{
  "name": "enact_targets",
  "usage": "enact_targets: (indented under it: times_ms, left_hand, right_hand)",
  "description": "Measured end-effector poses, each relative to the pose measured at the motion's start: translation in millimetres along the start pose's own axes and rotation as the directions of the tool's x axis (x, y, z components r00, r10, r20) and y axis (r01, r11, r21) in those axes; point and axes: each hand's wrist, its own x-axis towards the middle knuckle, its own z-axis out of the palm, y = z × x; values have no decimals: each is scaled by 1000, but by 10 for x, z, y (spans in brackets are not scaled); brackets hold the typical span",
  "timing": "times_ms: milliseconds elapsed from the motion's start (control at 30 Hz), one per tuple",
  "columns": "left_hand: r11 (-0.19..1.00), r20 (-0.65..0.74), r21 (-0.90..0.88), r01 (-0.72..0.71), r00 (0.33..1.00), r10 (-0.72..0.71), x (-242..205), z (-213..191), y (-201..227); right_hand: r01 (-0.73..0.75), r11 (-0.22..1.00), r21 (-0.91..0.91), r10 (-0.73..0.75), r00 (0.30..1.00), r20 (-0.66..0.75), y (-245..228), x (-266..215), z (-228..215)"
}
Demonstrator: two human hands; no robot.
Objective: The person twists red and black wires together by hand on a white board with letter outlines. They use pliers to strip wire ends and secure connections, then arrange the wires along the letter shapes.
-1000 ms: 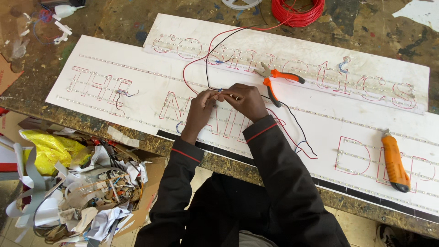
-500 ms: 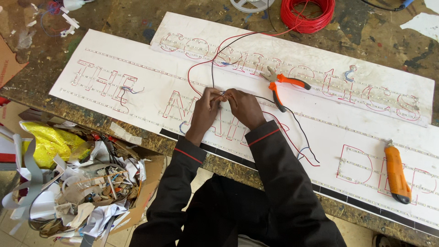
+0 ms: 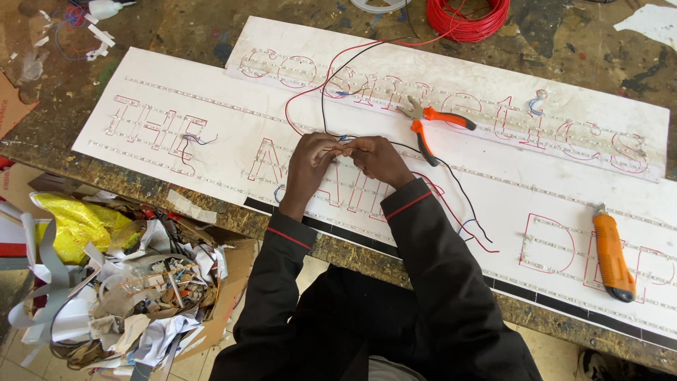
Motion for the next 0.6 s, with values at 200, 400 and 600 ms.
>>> enact_targets:
  times_ms: [200, 400, 600]
  left_hand:
    - [961, -218, -224, 165, 952, -214, 55, -230, 328]
    - [769, -141, -188, 611, 758, -637, -179, -312, -47]
    - [781, 31, -1, 625, 780, -625, 97, -103, -346]
  right_hand:
    - [138, 736, -663, -246, 967, -72, -514, -153, 5]
    - [292, 622, -726, -517, 850, -102, -604, -199, 12]
    - [255, 775, -579, -392, 912, -122, -149, 14, 96]
